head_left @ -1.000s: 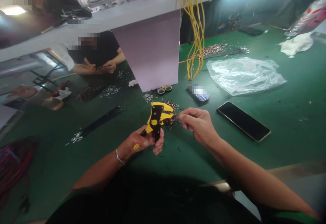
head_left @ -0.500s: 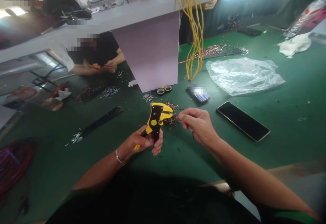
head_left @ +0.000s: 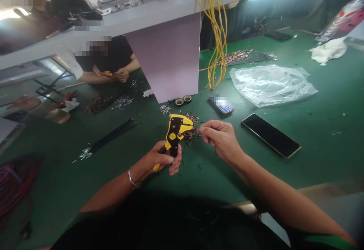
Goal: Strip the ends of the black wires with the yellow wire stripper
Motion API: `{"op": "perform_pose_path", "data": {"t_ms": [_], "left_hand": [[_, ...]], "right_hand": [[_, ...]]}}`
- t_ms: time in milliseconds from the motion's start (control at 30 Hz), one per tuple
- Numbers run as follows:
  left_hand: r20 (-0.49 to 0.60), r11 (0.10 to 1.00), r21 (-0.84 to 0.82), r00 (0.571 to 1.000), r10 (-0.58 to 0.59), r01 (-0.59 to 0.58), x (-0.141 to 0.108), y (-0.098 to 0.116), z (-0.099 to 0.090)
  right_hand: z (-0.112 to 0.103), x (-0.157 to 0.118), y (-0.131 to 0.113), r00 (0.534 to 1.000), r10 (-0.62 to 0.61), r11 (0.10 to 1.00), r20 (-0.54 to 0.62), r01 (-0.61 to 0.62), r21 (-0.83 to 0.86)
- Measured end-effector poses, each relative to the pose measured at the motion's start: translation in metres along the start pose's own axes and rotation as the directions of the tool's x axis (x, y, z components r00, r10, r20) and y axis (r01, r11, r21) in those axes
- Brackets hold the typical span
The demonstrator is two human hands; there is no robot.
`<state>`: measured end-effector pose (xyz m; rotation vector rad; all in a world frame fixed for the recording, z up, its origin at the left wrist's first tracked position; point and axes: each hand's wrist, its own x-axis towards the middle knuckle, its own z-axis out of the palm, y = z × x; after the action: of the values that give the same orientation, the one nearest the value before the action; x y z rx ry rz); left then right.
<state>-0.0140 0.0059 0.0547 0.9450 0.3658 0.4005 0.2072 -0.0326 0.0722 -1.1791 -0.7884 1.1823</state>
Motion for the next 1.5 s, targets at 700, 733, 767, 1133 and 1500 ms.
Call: {"op": "perform_pose_path", "data": {"t_ms": [700,733,767,1133,1500], "left_hand": [[-0.142,0.987,0.051,0.977,0.161,-0.155,0.006,0.001,-0.003],[-0.136,0.983,0.062,0.975,0.177,-0.170,0.006,0.001,-0.005],[-0.126,0.981,0.070,0.974,0.189,-0.181,0.006,0.002,-0.006],[0.026,0.996,0.017,0.996,0.089,-0.090,0.004,0.013,-0.010],[0.107,1.000,-0.015,0.994,0.015,-0.014,0.002,0.006,-0.011]], "right_hand": [[-0.002,0.004,0.005,0.998,-0.010,1.000,0.058,0.010,-0.003],[-0.002,0.004,0.005,0.998,-0.005,1.000,0.063,0.006,-0.008],[-0.002,0.003,0.005,0.997,-0.001,1.000,0.071,0.002,-0.018],[-0.003,0.002,0.004,0.999,-0.039,0.995,0.026,0.041,-0.094],[-0.006,0.004,0.003,0.998,-0.058,0.997,-0.013,0.057,-0.043]]}}
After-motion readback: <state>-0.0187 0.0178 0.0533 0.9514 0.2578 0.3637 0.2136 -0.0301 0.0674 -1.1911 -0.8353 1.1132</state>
